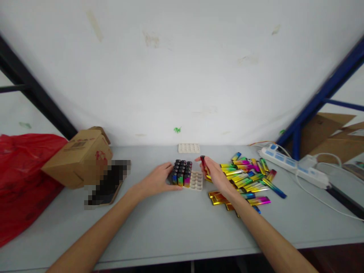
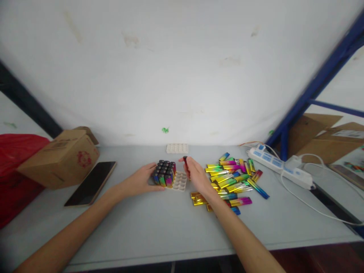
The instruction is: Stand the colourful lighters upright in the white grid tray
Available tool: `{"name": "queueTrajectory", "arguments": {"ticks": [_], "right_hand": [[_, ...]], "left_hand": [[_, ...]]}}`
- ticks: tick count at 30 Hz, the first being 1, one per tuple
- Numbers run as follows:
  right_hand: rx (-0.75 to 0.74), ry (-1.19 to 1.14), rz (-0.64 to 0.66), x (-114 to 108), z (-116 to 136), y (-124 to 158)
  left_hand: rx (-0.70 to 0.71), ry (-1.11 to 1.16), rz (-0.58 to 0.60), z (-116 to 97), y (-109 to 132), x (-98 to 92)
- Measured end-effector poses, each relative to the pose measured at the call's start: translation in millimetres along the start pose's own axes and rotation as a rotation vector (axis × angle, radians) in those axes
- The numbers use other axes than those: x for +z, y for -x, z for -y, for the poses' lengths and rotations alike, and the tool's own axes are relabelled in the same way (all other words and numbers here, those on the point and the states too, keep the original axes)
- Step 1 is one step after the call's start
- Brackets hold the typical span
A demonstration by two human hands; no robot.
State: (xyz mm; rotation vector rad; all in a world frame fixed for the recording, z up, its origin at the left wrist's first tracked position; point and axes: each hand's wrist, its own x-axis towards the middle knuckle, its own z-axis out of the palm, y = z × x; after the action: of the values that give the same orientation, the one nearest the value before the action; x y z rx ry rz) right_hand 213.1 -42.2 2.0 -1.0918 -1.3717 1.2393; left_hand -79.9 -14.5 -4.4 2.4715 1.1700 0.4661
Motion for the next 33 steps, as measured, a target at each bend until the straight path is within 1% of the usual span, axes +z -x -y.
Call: {"name": "queueTrajectory", "arguments": {"ticks": [2, 4, 7, 11, 17, 19, 22, 25, 27, 29, 30, 33], "right_hand": [[-0.097, 0.094, -0.040, 1.3, 2.4, 2.2], [-0.171, 0.184, -0.044, 1.4, 2.7, 3.5], [-0.205, 0.256, -0.036, -0.3, 0.2, 3.6], [-0.218, 0.362, -0.049, -2.6, -3.9, 3.4], [-0.281, 0.582, 0.094, -4.2, -1.7, 3.9], [-0.305, 0.672, 0.110, -10.2, 2.4, 4.3], [-0.301, 0.783, 0.140, -30.0, 8.4, 5.1], [-0.240, 0.887, 0.199, -56.3, 9.1, 5.3], [-0.173, 0.958, 0.228, -69.7, 7.0, 4.5], [-0.138, 0.993, 0.230, -75.4, 5.3, 3.5], [-0.147, 0.988, 0.220, -75.4, 5.3, 3.0], [-0.231, 0.862, 0.147, -67.7, 9.0, 1.8]], "left_hand": [[-0.008, -0.002, -0.001, -0.3, 0.2, -0.1], [0.000, -0.004, 0.001, -0.2, 0.3, -0.4], [0.012, -0.003, 0.012, 0.6, 0.4, -0.6], [0.021, -0.004, -0.009, 1.8, 0.3, 0.3], [0.022, -0.001, -0.007, 1.6, -0.1, 0.4], [0.027, -0.008, -0.004, 1.0, 0.0, -0.2], [0.017, -0.015, 0.001, -0.1, -0.1, -0.3], [-0.009, -0.018, 0.008, -1.0, -0.6, 0.3], [-0.014, -0.030, 0.009, -1.2, -0.8, 0.6], [-0.004, -0.043, 0.005, -1.0, -0.8, 0.6], [0.003, -0.046, 0.001, -0.8, -0.7, 0.5], [0.019, -0.038, -0.009, -0.5, -0.3, -0.1]]}}
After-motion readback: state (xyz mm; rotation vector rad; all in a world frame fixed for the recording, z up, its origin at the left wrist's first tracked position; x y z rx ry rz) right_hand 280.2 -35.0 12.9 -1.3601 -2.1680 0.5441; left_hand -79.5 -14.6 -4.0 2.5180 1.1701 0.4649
